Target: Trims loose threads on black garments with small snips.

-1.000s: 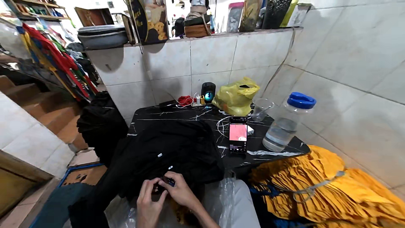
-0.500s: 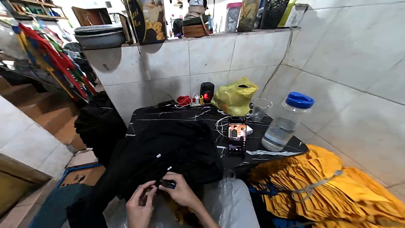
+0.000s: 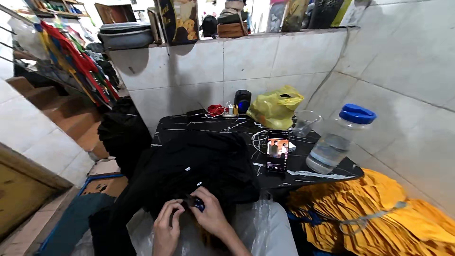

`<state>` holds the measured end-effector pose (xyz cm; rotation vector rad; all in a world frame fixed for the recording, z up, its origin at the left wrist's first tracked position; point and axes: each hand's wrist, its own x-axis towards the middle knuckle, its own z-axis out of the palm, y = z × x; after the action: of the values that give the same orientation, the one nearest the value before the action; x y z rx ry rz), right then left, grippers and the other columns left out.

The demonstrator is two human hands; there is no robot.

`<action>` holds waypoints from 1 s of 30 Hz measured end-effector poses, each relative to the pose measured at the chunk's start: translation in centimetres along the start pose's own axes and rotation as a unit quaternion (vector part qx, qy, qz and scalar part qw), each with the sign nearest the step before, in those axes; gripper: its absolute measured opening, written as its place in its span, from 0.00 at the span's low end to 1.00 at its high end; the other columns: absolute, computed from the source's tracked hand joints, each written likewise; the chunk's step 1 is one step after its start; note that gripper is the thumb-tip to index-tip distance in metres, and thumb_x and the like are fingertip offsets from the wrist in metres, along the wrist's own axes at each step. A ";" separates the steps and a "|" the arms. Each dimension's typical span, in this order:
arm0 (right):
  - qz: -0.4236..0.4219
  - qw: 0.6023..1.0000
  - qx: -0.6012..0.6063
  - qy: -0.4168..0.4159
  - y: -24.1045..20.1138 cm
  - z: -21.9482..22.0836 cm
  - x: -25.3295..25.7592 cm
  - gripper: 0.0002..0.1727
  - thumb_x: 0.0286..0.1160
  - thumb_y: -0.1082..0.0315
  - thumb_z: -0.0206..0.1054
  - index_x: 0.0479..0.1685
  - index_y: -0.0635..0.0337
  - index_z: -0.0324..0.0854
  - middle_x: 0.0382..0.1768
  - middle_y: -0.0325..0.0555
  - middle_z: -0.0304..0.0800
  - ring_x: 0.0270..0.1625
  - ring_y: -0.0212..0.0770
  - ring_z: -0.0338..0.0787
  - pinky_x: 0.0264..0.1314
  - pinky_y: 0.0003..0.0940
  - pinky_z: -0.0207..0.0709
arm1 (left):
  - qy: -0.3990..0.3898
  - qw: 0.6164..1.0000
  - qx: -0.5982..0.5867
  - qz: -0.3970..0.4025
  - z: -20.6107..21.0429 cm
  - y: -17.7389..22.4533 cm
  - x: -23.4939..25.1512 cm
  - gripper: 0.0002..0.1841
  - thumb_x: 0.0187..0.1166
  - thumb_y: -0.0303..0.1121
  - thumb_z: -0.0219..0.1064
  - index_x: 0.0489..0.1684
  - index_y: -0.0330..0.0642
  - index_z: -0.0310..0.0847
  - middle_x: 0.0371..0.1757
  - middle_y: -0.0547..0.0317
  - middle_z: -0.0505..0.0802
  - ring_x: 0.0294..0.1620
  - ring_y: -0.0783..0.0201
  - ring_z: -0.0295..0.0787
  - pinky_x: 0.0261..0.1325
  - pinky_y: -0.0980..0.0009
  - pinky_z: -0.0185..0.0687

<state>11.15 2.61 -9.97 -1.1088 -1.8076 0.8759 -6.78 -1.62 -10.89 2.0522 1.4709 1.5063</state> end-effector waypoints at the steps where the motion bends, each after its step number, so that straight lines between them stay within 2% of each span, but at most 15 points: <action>1: -0.006 0.999 -0.033 0.029 -0.5 -0.2 -0.2 0.16 0.77 0.52 0.71 0.55 0.51 0.89 0.56 0.40 0.89 0.51 0.33 0.91 0.52 0.35 0.88 | 0.011 1.000 -0.012 -0.002 0.0 -0.1 0.0 0.07 0.82 0.29 0.63 0.41 0.39 0.88 0.53 0.58 0.94 0.60 0.68 0.91 0.66 0.72 0.88; 3: -0.036 0.993 -0.090 0.069 -0.9 -0.7 -0.8 0.22 0.78 0.42 0.69 0.55 0.49 0.89 0.52 0.38 0.90 0.43 0.30 0.90 0.42 0.33 0.88 | 0.030 0.999 -0.029 -0.012 -0.3 -0.5 -0.1 0.07 0.83 0.28 0.63 0.42 0.40 0.87 0.50 0.61 0.95 0.56 0.69 0.93 0.61 0.72 0.91; 4: -0.058 0.988 -0.118 0.076 -0.9 -0.8 -1.1 0.23 0.80 0.41 0.67 0.54 0.50 0.89 0.48 0.38 0.91 0.40 0.31 0.90 0.38 0.33 0.87 | 0.034 0.999 -0.037 -0.017 -0.4 -0.6 -0.2 0.06 0.83 0.28 0.63 0.43 0.40 0.87 0.50 0.62 0.96 0.54 0.69 0.94 0.59 0.72 0.92; 6: -0.095 0.976 -0.183 0.064 -0.9 -1.0 -1.6 0.22 0.81 0.42 0.66 0.52 0.51 0.90 0.41 0.38 0.94 0.36 0.35 0.93 0.36 0.38 0.88 | 0.032 0.998 -0.052 -0.022 -0.5 -0.6 -0.3 0.06 0.83 0.28 0.64 0.44 0.40 0.87 0.52 0.60 0.96 0.55 0.67 0.95 0.58 0.70 0.93; 9: -0.105 0.965 -0.241 0.021 -1.4 -0.5 -2.2 0.22 0.80 0.44 0.66 0.50 0.53 0.90 0.36 0.40 0.95 0.35 0.41 0.95 0.35 0.44 0.89 | 0.023 0.998 -0.055 -0.009 -0.5 -0.4 -0.5 0.06 0.83 0.30 0.65 0.44 0.39 0.88 0.58 0.55 0.95 0.59 0.63 0.93 0.63 0.66 0.92; 14: -0.094 0.960 -0.261 0.033 -2.0 1.1 -2.3 0.21 0.83 0.48 0.64 0.54 0.55 0.89 0.37 0.43 0.94 0.33 0.42 0.94 0.33 0.42 0.88 | 0.028 0.999 -0.044 0.003 -0.1 -0.1 -0.8 0.07 0.82 0.31 0.67 0.42 0.39 0.90 0.60 0.54 0.94 0.61 0.63 0.93 0.66 0.67 0.90; 18: -0.127 0.947 -0.289 0.065 -1.6 1.6 -2.2 0.21 0.89 0.49 0.56 0.46 0.52 0.90 0.29 0.39 0.90 0.27 0.40 0.91 0.25 0.38 0.85 | 0.043 0.997 -0.064 -0.010 -0.2 -0.4 -0.9 0.05 0.82 0.29 0.66 0.43 0.39 0.88 0.58 0.56 0.95 0.58 0.62 0.94 0.63 0.66 0.92; 20: -0.103 0.956 -0.249 0.118 -1.5 1.5 -2.0 0.22 0.87 0.47 0.59 0.47 0.53 0.91 0.32 0.38 0.93 0.28 0.38 0.92 0.27 0.38 0.86 | 0.055 0.995 -0.077 -0.023 -0.2 -0.4 -0.8 0.04 0.82 0.28 0.66 0.45 0.40 0.87 0.56 0.57 0.96 0.55 0.62 0.95 0.60 0.67 0.93; 21: -0.073 0.968 -0.201 0.128 -1.5 1.4 -1.8 0.23 0.85 0.45 0.61 0.52 0.54 0.91 0.37 0.38 0.95 0.32 0.36 0.93 0.31 0.37 0.87 | 0.064 0.993 -0.092 -0.034 -0.2 -0.3 -0.7 0.04 0.82 0.27 0.66 0.44 0.40 0.87 0.55 0.56 0.96 0.54 0.61 0.96 0.58 0.67 0.93; 23: 0.003 0.995 -0.071 0.076 -0.8 1.0 -1.2 0.25 0.78 0.41 0.68 0.59 0.49 0.90 0.48 0.37 0.90 0.44 0.32 0.90 0.46 0.34 0.87 | 0.081 0.984 -0.142 -0.064 -0.2 0.2 -0.4 0.04 0.81 0.25 0.66 0.44 0.37 0.86 0.53 0.53 0.96 0.51 0.58 0.96 0.56 0.65 0.95; 25: 0.030 0.996 0.077 0.021 0.5 0.8 -0.4 0.19 0.73 0.52 0.76 0.52 0.56 0.92 0.52 0.42 0.88 0.54 0.32 0.88 0.58 0.30 0.84 | 0.103 0.970 -0.199 -0.100 -0.2 1.0 -0.2 0.03 0.79 0.22 0.67 0.42 0.34 0.86 0.45 0.52 0.96 0.42 0.57 0.96 0.48 0.65 0.96; 26: 0.030 0.990 0.135 0.010 1.1 0.7 0.0 0.15 0.74 0.58 0.76 0.50 0.61 0.92 0.52 0.44 0.89 0.56 0.32 0.88 0.61 0.27 0.84 | 0.106 0.963 -0.221 -0.115 -0.1 1.5 -0.2 0.03 0.77 0.21 0.67 0.41 0.33 0.86 0.40 0.53 0.95 0.36 0.60 0.94 0.40 0.67 0.95; 28: 0.032 0.979 0.200 0.006 1.6 0.4 0.4 0.11 0.77 0.65 0.72 0.49 0.64 0.90 0.49 0.45 0.92 0.54 0.31 0.89 0.60 0.26 0.84 | 0.043 0.957 -0.251 -0.136 0.1 2.4 -0.9 0.03 0.74 0.22 0.71 0.39 0.33 0.88 0.36 0.55 0.95 0.26 0.66 0.90 0.28 0.72 0.90; 29: 0.033 0.975 0.218 0.007 1.7 0.2 0.5 0.10 0.79 0.66 0.70 0.49 0.64 0.90 0.46 0.43 0.93 0.50 0.30 0.89 0.57 0.26 0.83 | -0.039 0.957 -0.251 -0.138 0.1 2.6 -1.7 0.03 0.73 0.22 0.73 0.39 0.34 0.90 0.37 0.55 0.96 0.26 0.67 0.91 0.29 0.72 0.91; 30: 0.033 0.973 0.230 0.006 1.7 0.0 0.5 0.09 0.80 0.67 0.69 0.48 0.64 0.89 0.44 0.42 0.92 0.48 0.29 0.89 0.54 0.25 0.83 | -0.150 0.951 -0.235 -0.135 0.1 2.6 -2.4 0.04 0.73 0.24 0.74 0.41 0.36 0.93 0.40 0.56 0.96 0.30 0.68 0.93 0.34 0.71 0.93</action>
<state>11.63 3.71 -11.31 -0.8734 -1.4583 1.2468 -5.15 -4.76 -10.72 1.6312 1.0919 1.2229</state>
